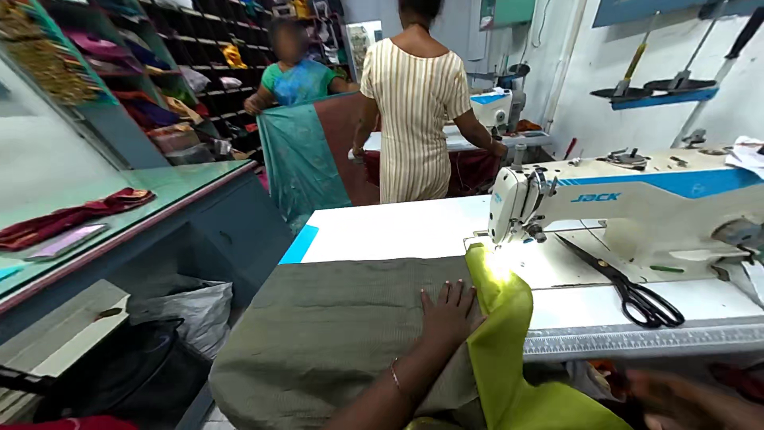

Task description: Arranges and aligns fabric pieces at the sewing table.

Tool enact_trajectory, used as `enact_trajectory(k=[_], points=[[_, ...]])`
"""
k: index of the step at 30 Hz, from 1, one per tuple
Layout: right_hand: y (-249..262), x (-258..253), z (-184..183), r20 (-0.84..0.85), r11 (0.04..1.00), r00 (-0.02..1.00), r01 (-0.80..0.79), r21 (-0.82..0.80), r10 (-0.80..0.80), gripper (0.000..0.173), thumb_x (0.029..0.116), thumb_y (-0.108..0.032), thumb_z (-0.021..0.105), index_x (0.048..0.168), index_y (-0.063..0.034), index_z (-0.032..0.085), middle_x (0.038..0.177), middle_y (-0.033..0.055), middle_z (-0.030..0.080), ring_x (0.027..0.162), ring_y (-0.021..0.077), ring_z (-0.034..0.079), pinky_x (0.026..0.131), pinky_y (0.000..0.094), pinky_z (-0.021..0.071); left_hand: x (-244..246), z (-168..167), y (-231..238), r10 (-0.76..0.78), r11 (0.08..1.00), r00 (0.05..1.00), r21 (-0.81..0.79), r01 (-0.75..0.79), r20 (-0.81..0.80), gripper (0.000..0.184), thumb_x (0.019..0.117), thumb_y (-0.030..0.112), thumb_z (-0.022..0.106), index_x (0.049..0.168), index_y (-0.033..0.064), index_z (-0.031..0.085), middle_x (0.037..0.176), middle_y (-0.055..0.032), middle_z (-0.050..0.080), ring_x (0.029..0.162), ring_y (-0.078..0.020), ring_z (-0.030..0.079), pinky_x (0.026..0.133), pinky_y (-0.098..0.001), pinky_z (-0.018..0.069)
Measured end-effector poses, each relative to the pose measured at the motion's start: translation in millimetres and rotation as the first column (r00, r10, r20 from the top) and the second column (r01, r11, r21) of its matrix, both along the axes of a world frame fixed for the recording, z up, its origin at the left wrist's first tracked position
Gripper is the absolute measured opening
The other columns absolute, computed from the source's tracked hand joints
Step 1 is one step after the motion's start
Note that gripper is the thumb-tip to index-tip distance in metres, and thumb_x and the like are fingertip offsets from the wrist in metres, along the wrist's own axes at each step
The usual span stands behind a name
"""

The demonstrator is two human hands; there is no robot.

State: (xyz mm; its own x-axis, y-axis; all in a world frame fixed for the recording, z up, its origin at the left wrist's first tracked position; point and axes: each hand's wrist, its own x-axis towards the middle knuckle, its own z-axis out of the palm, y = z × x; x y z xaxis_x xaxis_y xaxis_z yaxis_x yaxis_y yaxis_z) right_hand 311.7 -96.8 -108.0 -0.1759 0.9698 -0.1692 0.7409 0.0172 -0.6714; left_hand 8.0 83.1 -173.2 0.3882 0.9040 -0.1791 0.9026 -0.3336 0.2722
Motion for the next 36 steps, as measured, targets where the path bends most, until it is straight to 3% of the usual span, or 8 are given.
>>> enact_trajectory(k=[3,5,9,11,14,18,21,36], points=[[46.5,-27.2,-6.1,-0.272,0.908,0.962,0.144,0.394,-0.035,0.032,0.0964,-0.021,0.060,0.121,-0.0016,0.066,0.112,0.0090,0.073,0.099,0.0170,0.072,0.086,0.0350,0.0613,16.1,-25.5,-40.1,-0.100,0.976,0.990,0.203,0.078,0.101,0.050,0.1085,0.017,0.046,0.158,0.0247,0.044,0.166,-0.0099,0.036,0.154,-0.0425,0.029,0.110,-0.0834,0.0144],[80.0,-56.9,-15.5,-0.366,0.875,0.930,0.154,0.459,0.028,0.026,0.0980,-0.023,0.059,0.116,-0.0070,0.070,0.110,0.0018,0.073,0.097,0.0116,0.070,0.086,0.0336,0.0602,24.7,-26.8,-61.9,-0.170,0.969,0.980,0.198,0.147,0.105,0.057,0.1054,0.006,0.047,0.160,0.0218,0.040,0.167,-0.0124,0.032,0.154,-0.0460,0.025,0.108,-0.0860,0.0123],[128.5,-88.7,-38.5,-0.129,0.952,0.990,-0.017,0.306,0.059,0.032,0.1040,-0.027,0.060,0.130,-0.0084,0.067,0.133,0.0091,0.065,0.124,0.0232,0.062,0.106,0.0480,0.0489,31.6,8.1,-58.9,-0.214,0.977,0.973,0.037,0.211,0.084,0.048,0.1084,0.019,0.046,0.156,0.0209,0.046,0.163,-0.0106,0.040,0.151,-0.0407,0.033,0.109,-0.0775,0.0241],[145.6,-89.2,-52.7,-0.051,0.980,0.997,-0.047,0.196,0.058,0.039,0.1080,-0.030,0.053,0.136,-0.0046,0.063,0.139,0.0146,0.061,0.127,0.0279,0.059,0.109,0.0503,0.0452,28.5,16.5,-33.1,-0.282,0.959,0.951,0.045,0.278,0.124,0.041,0.1099,0.033,0.044,0.145,0.0161,0.058,0.148,-0.0108,0.055,0.136,-0.0355,0.049,0.104,-0.0622,0.0383],[164.9,-72.4,-76.3,-0.019,0.965,0.990,-0.131,0.228,0.139,0.042,0.1093,-0.029,0.049,0.142,-0.0048,0.059,0.152,0.0122,0.053,0.145,0.0274,0.045,0.121,0.0531,0.0308,27.8,11.7,0.0,-0.336,0.940,0.919,0.130,0.315,0.205,0.040,0.1091,0.033,0.049,0.139,0.0089,0.063,0.141,-0.0143,0.059,0.127,-0.0361,0.056,0.104,-0.0568,0.0444],[174.7,-60.1,-73.1,0.080,0.960,0.980,-0.195,0.199,0.183,0.048,0.1040,-0.022,0.061,0.148,-0.0047,0.053,0.158,0.0113,0.046,0.150,0.0268,0.038,0.124,0.0513,0.0242,33.1,7.5,21.8,-0.253,0.966,0.962,0.073,0.246,0.103,0.071,0.1011,0.060,0.053,0.159,0.0203,0.041,0.168,0.0021,0.033,0.152,-0.0302,0.032,0.111,-0.0637,0.0304],[182.8,-54.9,-67.7,0.165,0.973,0.974,-0.181,0.142,0.157,0.058,0.1037,-0.032,0.062,0.154,-0.0066,0.046,0.163,0.0094,0.040,0.154,0.0273,0.031,0.126,0.0522,0.0175,35.2,3.7,36.3,-0.242,0.970,0.969,0.022,0.241,0.055,0.079,0.0967,0.071,0.050,0.162,0.0298,0.033,0.170,0.0104,0.026,0.159,-0.0241,0.015,0.115,-0.0673,0.0187],[242.5,-35.6,-73.4,0.185,0.949,0.958,-0.254,0.186,0.220,0.066,0.1000,-0.035,0.067,0.154,-0.0036,0.046,0.161,0.0138,0.042,0.152,0.0296,0.034,0.125,0.0542,0.0182,45.4,3.5,68.6,-0.186,0.982,0.978,0.026,0.185,0.090,0.074,0.0978,0.069,0.049,0.161,0.0332,0.036,0.170,0.0091,0.027,0.159,-0.0254,0.015,0.115,-0.0708,0.0157]])
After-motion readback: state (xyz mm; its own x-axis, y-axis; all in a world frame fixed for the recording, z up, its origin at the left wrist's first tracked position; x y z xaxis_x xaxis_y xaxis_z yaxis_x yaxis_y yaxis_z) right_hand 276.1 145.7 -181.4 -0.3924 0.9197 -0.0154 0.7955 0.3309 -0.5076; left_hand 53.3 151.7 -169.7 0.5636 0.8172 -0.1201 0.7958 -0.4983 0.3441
